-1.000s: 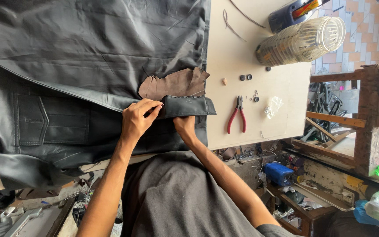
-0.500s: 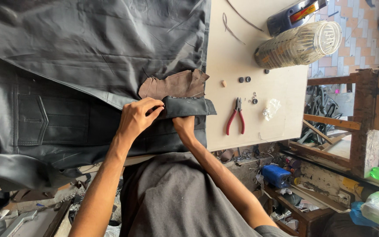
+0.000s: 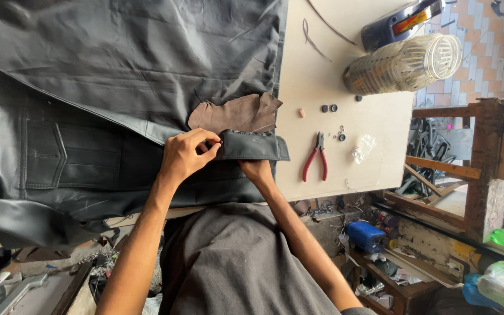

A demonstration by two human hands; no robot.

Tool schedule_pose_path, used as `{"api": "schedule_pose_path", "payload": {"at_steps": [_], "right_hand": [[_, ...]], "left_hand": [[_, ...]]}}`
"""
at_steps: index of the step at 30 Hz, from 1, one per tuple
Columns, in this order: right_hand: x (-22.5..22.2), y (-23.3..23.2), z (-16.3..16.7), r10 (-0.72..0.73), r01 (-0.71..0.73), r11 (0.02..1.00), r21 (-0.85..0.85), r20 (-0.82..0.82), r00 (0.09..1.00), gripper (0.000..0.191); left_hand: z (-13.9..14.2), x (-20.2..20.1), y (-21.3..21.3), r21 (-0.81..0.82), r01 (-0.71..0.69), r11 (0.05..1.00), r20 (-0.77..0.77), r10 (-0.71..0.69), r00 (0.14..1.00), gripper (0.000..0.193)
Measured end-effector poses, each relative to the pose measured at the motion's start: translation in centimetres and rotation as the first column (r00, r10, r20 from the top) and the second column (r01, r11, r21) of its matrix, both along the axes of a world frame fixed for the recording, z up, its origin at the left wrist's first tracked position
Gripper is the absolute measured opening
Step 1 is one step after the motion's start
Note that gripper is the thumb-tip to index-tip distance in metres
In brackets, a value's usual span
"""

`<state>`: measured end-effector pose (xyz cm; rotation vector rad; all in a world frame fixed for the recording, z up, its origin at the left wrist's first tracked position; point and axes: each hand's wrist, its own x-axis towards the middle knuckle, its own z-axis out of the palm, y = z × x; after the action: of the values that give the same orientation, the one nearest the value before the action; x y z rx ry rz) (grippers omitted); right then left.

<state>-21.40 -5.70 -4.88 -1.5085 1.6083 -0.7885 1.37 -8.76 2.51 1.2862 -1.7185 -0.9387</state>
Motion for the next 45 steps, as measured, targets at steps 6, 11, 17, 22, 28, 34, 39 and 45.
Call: {"api": "schedule_pose_path", "payload": {"at_steps": [6, 11, 17, 22, 28, 34, 39, 45], "right_hand": [[0.6, 0.4, -0.2, -0.066, 0.066, 0.998, -0.025, -0.022, 0.998, 0.022], [1.7, 0.0, 0.5, -0.184, 0.181, 0.983, 0.043, 0.077, 0.98, 0.025], [2.9, -0.3, 1.4, -0.205, 0.202, 0.979, 0.042, 0.119, 0.971, 0.023], [3.1, -0.7, 1.8, -0.172, 0.176, 0.984, -0.023, 0.137, 0.976, 0.024], [3.1, -0.4, 1.6, -0.201, 0.198, 0.98, 0.034, 0.157, 0.967, 0.021], [3.3, -0.3, 2.1, -0.161, 0.172, 0.984, -0.04, 0.188, 0.969, 0.021], [3.5, -0.3, 2.3, -0.245, 0.239, 0.97, 0.052, 0.205, 0.948, 0.02], [2.5, -0.5, 1.3, -0.179, 0.185, 0.983, -0.018, 0.168, 0.969, 0.025]], "left_hand": [[0.2, -0.7, 0.4, 0.013, -0.064, 0.998, 0.033, 0.064, 0.997, 0.01], [0.3, -0.8, 0.4, 0.104, -0.098, 0.99, 0.004, 0.098, 0.995, 0.011], [-0.1, -0.8, 0.3, 0.018, -0.104, 0.994, -0.015, 0.104, 0.994, 0.016], [-0.3, -0.9, 0.1, -0.042, -0.1, 0.994, 0.026, 0.101, 0.995, 0.018], [-0.6, -1.4, 0.3, -0.089, -0.106, 0.99, 0.031, 0.109, 0.994, 0.014], [-0.9, -1.5, 0.5, -0.086, -0.108, 0.99, 0.058, 0.113, 0.992, 0.012], [-0.9, -1.9, 0.8, -0.112, -0.123, 0.986, 0.09, 0.134, 0.987, 0.01], [-0.7, -1.5, 0.7, -0.168, -0.099, 0.981, 0.073, 0.113, 0.991, 0.012]]}}
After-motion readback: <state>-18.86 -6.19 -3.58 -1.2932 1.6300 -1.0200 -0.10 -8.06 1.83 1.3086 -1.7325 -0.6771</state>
